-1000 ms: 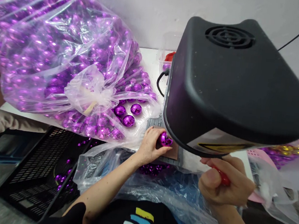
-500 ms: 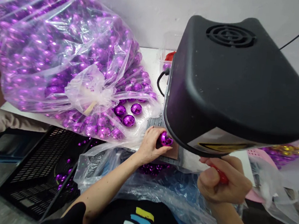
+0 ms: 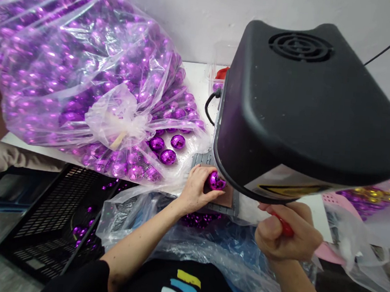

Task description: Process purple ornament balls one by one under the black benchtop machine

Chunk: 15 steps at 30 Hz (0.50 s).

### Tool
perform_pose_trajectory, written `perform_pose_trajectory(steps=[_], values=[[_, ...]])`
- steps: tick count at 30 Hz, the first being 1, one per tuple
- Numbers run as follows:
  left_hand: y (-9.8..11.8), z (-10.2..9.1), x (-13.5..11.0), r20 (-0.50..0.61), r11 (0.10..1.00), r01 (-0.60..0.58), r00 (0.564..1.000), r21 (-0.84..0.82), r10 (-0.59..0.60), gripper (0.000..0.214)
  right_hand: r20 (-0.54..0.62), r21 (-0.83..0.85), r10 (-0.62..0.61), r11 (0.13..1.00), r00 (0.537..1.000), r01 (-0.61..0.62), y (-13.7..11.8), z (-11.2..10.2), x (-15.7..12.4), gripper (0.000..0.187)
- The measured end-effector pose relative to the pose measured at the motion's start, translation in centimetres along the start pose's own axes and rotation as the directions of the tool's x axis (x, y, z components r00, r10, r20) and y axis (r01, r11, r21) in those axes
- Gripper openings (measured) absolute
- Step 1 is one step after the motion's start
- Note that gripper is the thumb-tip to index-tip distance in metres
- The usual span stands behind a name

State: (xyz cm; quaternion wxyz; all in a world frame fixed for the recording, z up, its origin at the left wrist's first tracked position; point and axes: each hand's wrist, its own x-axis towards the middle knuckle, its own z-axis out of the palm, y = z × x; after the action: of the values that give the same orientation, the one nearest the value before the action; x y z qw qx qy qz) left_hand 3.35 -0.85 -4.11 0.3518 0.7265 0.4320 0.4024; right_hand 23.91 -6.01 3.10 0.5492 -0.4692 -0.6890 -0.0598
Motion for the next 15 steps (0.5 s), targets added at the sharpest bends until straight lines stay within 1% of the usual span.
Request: perform_pose_trajectory(steps=[7,15], values=[[0.1,-0.14,0.18,0.002,1.0,-0.008,1.0,0.007,0.008,0.053,0.002,-0.026,0.004,1.0,1.0,-0.004,0.26,0.11,-0.35,0.011],[-0.01,-0.04,0.09,0.003,1.0,-0.001,1.0,0.01,0.001,0.054,0.024,-0.05,0.004,0.999,1.0,-0.003,-0.14,0.33,0.15,0.013]])
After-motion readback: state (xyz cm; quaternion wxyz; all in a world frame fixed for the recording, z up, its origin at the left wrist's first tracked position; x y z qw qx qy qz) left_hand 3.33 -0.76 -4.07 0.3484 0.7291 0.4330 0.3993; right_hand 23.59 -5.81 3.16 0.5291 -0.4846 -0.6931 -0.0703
